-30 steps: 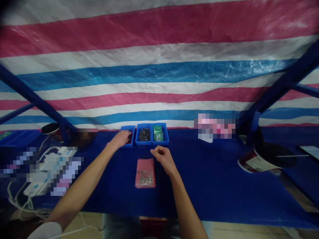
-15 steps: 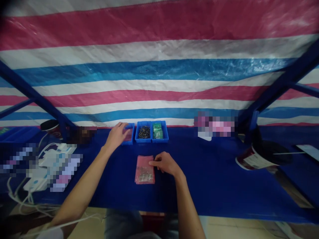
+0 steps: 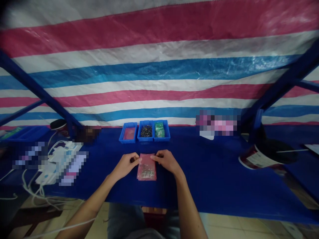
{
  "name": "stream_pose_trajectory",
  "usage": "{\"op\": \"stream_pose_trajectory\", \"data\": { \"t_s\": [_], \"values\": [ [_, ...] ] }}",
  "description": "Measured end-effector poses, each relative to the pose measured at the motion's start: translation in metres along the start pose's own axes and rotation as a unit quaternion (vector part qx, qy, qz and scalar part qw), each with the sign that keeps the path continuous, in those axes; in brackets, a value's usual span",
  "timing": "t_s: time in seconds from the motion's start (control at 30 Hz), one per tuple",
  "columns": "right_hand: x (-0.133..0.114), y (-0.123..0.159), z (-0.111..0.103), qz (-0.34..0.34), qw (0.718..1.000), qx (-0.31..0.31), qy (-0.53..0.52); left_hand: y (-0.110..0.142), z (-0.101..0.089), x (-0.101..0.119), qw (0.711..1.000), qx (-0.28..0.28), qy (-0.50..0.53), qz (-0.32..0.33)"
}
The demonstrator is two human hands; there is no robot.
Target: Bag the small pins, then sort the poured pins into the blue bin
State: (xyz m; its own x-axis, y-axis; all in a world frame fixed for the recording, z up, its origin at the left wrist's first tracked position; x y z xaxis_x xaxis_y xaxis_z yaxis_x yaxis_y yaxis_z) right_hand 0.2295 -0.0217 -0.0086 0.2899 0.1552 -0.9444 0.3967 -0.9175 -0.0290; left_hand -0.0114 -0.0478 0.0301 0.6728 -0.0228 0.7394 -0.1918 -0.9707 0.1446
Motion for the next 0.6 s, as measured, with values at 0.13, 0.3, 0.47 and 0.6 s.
{"op": "stream_pose_trajectory", "data": {
  "t_s": [0.13, 0.3, 0.47, 0.6],
  "values": [
    [0.000, 0.001, 0.000, -0.003, 0.999, 0.013, -0.032, 0.003, -0.002, 0.005, 0.999, -0.005, 0.054, 0.007],
    [-0.004, 0.005, -0.004, -0.021, 0.992, 0.051, -0.115, 0.008, -0.008, 0.020, 0.988, -0.021, 0.153, 0.030],
    [-0.023, 0.003, -0.009, -0.071, 0.977, 0.056, -0.193, -0.003, -0.018, 0.033, 0.974, -0.007, 0.224, 0.044],
    [-0.048, -0.009, -0.010, -0.105, 0.975, 0.001, -0.195, -0.029, -0.019, 0.031, 0.950, -0.006, 0.311, 0.037]
  ]
}}
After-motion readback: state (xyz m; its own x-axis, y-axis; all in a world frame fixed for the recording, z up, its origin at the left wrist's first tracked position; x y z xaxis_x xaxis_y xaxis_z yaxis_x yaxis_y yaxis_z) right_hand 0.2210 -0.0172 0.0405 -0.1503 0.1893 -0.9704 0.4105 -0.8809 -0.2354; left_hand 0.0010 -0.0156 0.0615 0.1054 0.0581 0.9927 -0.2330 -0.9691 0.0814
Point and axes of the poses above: each hand's wrist, its own y-axis away from the middle knuckle, its own z-axis out of the palm, x = y × z, the point moved 1 cm from there along -y, towards the middle knuckle, and after that the axes turned 10 degrees about -z, right-handed, at the moved point
